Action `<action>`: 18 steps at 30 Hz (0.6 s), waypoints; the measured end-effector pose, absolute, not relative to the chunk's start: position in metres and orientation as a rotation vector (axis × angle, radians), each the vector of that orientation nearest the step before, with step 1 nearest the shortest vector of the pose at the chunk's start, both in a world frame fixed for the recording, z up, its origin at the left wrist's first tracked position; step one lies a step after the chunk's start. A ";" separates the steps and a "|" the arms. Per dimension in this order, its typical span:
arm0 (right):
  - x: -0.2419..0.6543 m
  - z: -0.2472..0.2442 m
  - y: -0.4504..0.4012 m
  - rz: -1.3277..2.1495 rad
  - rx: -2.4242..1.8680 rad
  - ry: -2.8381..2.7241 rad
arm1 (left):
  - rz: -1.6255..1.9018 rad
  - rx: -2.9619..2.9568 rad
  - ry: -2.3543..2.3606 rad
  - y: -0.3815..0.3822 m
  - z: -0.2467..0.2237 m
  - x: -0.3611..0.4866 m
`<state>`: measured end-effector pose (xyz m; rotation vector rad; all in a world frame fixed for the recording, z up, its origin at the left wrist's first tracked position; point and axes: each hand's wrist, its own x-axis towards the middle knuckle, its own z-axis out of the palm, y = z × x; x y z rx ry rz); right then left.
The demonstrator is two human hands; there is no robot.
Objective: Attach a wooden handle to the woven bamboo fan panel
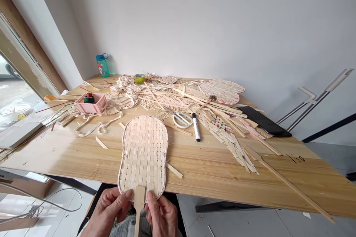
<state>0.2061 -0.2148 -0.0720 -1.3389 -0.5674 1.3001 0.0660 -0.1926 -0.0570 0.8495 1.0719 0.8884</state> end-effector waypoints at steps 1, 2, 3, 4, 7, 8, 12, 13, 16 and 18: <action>0.206 -0.073 -0.215 1.288 -1.349 -0.592 | 0.896 0.849 1.084 -0.193 -0.057 0.068; 0.206 -0.073 -0.216 1.273 -1.360 -0.613 | 0.905 0.844 1.098 -0.194 -0.057 0.069; 0.206 -0.074 -0.217 1.263 -1.368 -0.626 | 0.912 0.838 1.108 -0.195 -0.056 0.071; 0.207 -0.074 -0.219 1.261 -1.373 -0.627 | 0.922 0.831 1.115 -0.196 -0.056 0.072; 0.208 -0.075 -0.222 1.300 -1.345 -0.551 | 0.950 0.812 1.135 -0.200 -0.057 0.076; 0.207 -0.074 -0.223 1.311 -1.336 -0.509 | 0.944 0.796 1.139 -0.201 -0.058 0.077; 0.204 -0.068 -0.226 1.309 -1.344 -0.390 | 0.889 0.728 1.079 -0.204 -0.064 0.079; 0.203 -0.067 -0.227 1.322 -1.330 -0.373 | 0.885 0.716 1.064 -0.205 -0.064 0.079; 0.199 -0.067 -0.233 1.366 -1.273 -0.356 | 0.875 0.666 1.044 -0.211 -0.063 0.078; 0.199 -0.072 -0.239 1.323 -1.279 -0.393 | 0.863 0.646 1.018 -0.215 -0.060 0.077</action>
